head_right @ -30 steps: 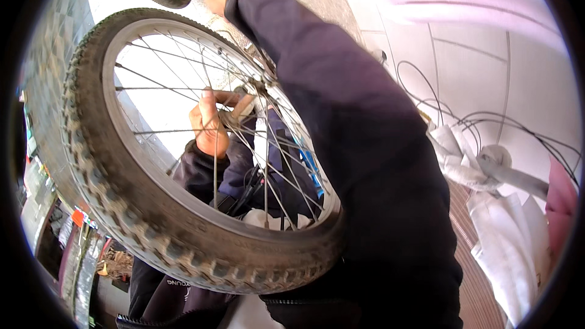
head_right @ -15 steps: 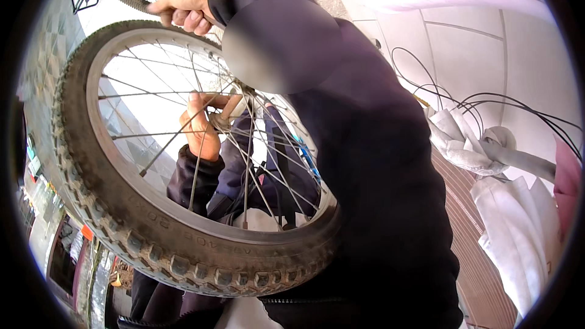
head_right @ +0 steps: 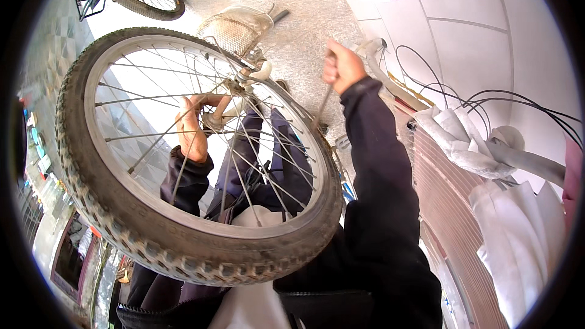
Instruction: The person uses a wrench to tighten the axle nut on the front wheel of a bicycle.
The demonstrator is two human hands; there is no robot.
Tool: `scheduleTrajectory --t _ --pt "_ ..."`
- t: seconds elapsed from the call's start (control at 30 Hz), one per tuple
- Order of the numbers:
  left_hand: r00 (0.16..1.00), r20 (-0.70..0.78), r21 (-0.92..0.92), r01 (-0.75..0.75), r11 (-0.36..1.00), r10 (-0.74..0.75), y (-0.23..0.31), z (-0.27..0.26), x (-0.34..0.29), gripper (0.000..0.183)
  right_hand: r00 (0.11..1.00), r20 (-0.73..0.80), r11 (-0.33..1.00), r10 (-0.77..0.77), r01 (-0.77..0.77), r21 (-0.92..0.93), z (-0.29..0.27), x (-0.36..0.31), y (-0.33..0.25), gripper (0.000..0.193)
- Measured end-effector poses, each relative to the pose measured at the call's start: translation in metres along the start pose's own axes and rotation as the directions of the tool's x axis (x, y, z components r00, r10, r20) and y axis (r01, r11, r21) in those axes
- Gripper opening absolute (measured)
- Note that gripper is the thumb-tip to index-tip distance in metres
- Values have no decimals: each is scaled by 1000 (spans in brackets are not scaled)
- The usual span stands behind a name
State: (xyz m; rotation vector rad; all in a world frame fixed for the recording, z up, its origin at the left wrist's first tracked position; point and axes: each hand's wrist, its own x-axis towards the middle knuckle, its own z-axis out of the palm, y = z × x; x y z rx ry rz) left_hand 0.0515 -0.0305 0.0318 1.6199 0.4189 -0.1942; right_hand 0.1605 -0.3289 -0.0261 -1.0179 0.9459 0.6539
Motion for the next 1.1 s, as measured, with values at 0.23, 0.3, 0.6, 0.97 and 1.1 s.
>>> scheduleTrajectory --t 0.23,0.3,0.6,0.97,1.1 --pt "999 41 87 -37 996 34 9 -9 -4 49 995 -91 970 -34 55 239 -94 -24 4 25" --pt "995 -15 73 95 993 -94 18 0 -6 56 995 -88 967 -48 69 246 -103 -29 5 25" --pt "978 -106 -129 167 977 -181 8 3 -3 54 990 -96 976 -105 121 180 -115 -65 23 24" --pt "998 -7 -30 67 997 -67 1 -12 -7 44 879 -192 723 -437 470 505 -146 -148 18 24" --pt "984 140 -345 155 926 -112 -3 -21 -13 37 811 -137 555 -569 501 664 -144 -179 21 24"
